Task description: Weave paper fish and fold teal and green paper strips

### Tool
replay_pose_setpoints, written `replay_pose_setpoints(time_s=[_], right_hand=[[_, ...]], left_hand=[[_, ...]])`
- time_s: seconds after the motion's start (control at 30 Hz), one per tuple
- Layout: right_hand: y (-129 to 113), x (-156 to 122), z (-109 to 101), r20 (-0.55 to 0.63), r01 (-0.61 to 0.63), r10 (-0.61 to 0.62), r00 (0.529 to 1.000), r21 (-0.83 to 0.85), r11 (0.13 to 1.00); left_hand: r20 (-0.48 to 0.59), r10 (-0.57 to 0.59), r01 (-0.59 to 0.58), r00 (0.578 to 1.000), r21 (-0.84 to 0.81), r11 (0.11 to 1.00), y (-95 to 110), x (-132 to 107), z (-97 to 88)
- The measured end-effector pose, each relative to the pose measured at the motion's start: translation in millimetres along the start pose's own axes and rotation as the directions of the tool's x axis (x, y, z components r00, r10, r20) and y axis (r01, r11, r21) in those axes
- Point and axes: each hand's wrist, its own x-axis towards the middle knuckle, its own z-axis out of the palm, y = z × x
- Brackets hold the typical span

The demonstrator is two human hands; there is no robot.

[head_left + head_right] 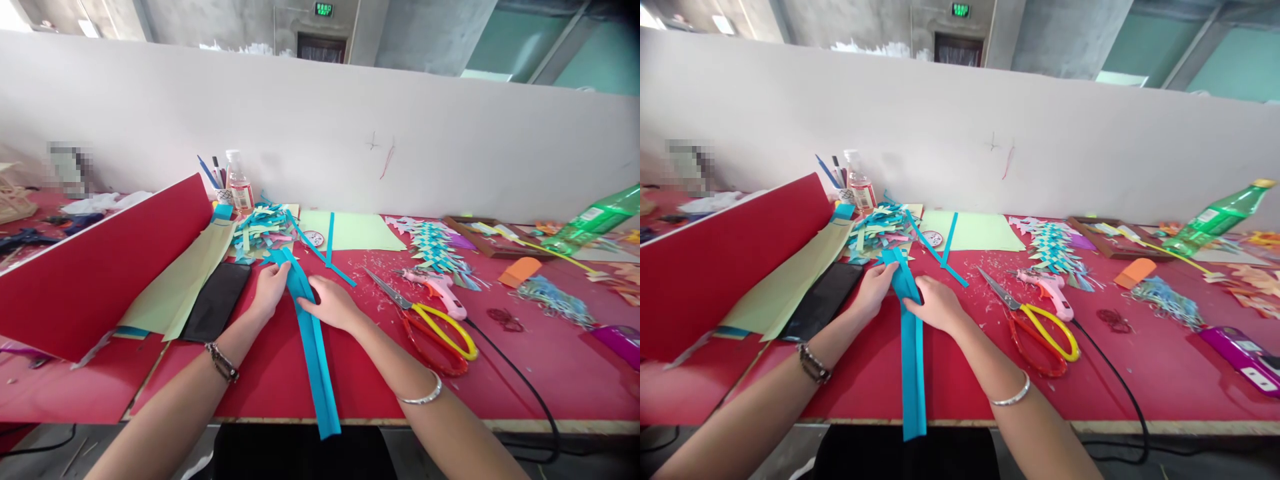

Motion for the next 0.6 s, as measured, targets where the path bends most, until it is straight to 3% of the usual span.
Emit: replay_pose_setpoints(time_s=[0.1, 0.2, 0.3, 0.43, 0.5, 0.6], right_hand=[[2, -2, -2, 0.126, 0.021, -0.029, 0.992, 0.068, 0.997], [4, -2, -4, 0.256, -0.072, -0.016, 0.967, 0.332, 0.940], [7, -1, -5, 0.316, -0.205, 0.014, 0.949, 0.579, 0.789], [11, -1, -7, 0.379, -0.353, 0.073, 0.923, 0.751, 0.558], [13, -2, -8, 0.430, -0.396, 0.028, 0.902, 0.802, 0.448], [14, -3, -9, 0.505, -0.444, -0.071, 0.860, 0.811, 0.381]], left_hand=[[-0.057, -0.024, 0.020, 0.998, -0.061, 0.998, 0, 5, -2.9], [-0.107, -0.085, 0.070, 0.991, -0.135, 0.988, 5, 8, -7.0], [-0.155, -0.155, 0.119, 0.976, -0.219, 0.968, 10, 12, -11.1], [-0.206, -0.231, 0.154, 0.951, -0.330, 0.931, 12, 18, -15.2], [-0.228, -0.255, 0.156, 0.940, -0.378, 0.913, 12, 21, -17.2], [-0.256, -0.281, 0.147, 0.925, -0.443, 0.885, 12, 26, -20.9]])
